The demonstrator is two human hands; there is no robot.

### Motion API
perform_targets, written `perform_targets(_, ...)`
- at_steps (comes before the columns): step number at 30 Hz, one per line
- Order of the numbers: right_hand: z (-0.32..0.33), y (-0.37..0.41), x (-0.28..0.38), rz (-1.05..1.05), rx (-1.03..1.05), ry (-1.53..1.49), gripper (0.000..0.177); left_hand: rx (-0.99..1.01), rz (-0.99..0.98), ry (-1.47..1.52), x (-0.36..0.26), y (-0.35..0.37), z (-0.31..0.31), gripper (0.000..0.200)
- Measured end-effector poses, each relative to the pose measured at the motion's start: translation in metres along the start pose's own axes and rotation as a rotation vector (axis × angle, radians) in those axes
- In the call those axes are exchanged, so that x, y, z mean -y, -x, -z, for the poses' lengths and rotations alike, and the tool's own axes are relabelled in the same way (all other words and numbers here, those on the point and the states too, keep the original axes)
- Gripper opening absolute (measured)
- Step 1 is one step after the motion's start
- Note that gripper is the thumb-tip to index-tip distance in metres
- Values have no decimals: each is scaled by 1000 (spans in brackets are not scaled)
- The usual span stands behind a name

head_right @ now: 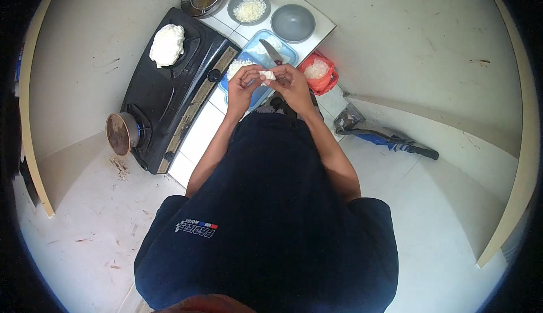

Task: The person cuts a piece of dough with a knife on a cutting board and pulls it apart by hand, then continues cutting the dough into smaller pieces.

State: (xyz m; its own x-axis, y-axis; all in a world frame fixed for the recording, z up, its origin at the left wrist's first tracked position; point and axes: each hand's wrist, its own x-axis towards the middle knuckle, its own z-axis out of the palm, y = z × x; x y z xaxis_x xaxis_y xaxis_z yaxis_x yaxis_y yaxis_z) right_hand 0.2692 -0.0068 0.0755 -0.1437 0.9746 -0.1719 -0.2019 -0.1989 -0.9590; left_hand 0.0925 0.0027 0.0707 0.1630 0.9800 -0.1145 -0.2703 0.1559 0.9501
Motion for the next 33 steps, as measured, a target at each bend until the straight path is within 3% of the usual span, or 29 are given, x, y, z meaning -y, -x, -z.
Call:
perform_targets(22,1,9,-3,-7,-60,-93,22,39,78,20,-10,4,2,32)
perform_targets(33,-6,7,-11,-5,-99,-19,20,26,79,-42,-11,7,8,19)
